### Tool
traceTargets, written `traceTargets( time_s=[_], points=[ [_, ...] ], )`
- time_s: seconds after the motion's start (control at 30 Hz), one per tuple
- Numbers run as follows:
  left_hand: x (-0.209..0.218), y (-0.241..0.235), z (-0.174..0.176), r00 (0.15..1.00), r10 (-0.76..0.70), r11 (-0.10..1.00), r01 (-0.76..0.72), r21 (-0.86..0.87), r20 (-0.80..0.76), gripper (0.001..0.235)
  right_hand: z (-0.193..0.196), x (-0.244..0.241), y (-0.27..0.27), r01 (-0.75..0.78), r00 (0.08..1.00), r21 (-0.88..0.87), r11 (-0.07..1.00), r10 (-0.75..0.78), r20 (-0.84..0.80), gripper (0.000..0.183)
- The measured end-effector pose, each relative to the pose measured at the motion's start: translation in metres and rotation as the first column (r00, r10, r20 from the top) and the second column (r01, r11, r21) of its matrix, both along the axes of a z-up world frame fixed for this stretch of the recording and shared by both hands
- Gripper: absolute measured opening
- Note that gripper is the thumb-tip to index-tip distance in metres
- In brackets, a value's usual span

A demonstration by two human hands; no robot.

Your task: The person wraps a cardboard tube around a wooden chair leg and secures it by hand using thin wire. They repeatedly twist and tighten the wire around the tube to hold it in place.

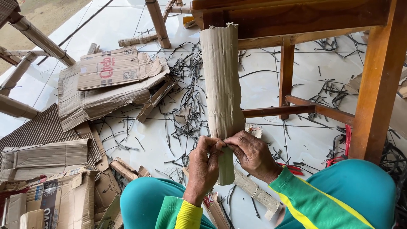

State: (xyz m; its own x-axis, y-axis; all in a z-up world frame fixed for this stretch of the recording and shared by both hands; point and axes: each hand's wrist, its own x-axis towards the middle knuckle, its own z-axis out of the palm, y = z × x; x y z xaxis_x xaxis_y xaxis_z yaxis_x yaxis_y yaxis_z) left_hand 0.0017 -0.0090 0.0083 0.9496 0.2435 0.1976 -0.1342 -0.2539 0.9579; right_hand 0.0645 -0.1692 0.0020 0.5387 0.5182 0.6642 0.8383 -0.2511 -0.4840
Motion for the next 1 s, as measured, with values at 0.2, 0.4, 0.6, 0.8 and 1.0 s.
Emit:
traceTargets(
  time_s=[0.2, 0.4, 0.6, 0.8, 1.0],
  points=[
    [-0.002, -0.002, -0.003, 0.998, 0.04, 0.995, -0.044, 0.088, 0.057, 0.01, 0.005, 0.001, -0.003, 0.016, 1.0, -0.167, 0.986, -0.014, 0.011, 0.007],
    [0.001, -0.003, -0.039, 0.962, 0.257, 0.925, -0.272, 0.266, 0.092, 0.014, -0.002, -0.005, -0.007, 0.159, 0.979, -0.31, 0.937, -0.109, 0.171, 0.021],
    [0.007, -0.003, -0.051, 0.924, 0.315, 0.945, -0.286, 0.158, -0.216, 0.021, 0.007, -0.023, 0.015, 0.008, 0.893, -0.147, 0.989, -0.073, -0.443, 0.018],
    [0.005, 0.001, -0.046, 0.921, 0.273, 0.961, -0.25, 0.113, -0.279, 0.025, 0.001, -0.032, 0.035, -0.042, 0.913, -0.025, 0.999, 0.028, -0.406, 0.022],
    [0.005, 0.008, -0.031, 0.941, 0.227, 0.968, -0.188, 0.169, -0.253, 0.015, -0.005, -0.027, 0.01, 0.133, 0.901, -0.17, 0.976, -0.191, -0.389, 0.008]
  ],
)
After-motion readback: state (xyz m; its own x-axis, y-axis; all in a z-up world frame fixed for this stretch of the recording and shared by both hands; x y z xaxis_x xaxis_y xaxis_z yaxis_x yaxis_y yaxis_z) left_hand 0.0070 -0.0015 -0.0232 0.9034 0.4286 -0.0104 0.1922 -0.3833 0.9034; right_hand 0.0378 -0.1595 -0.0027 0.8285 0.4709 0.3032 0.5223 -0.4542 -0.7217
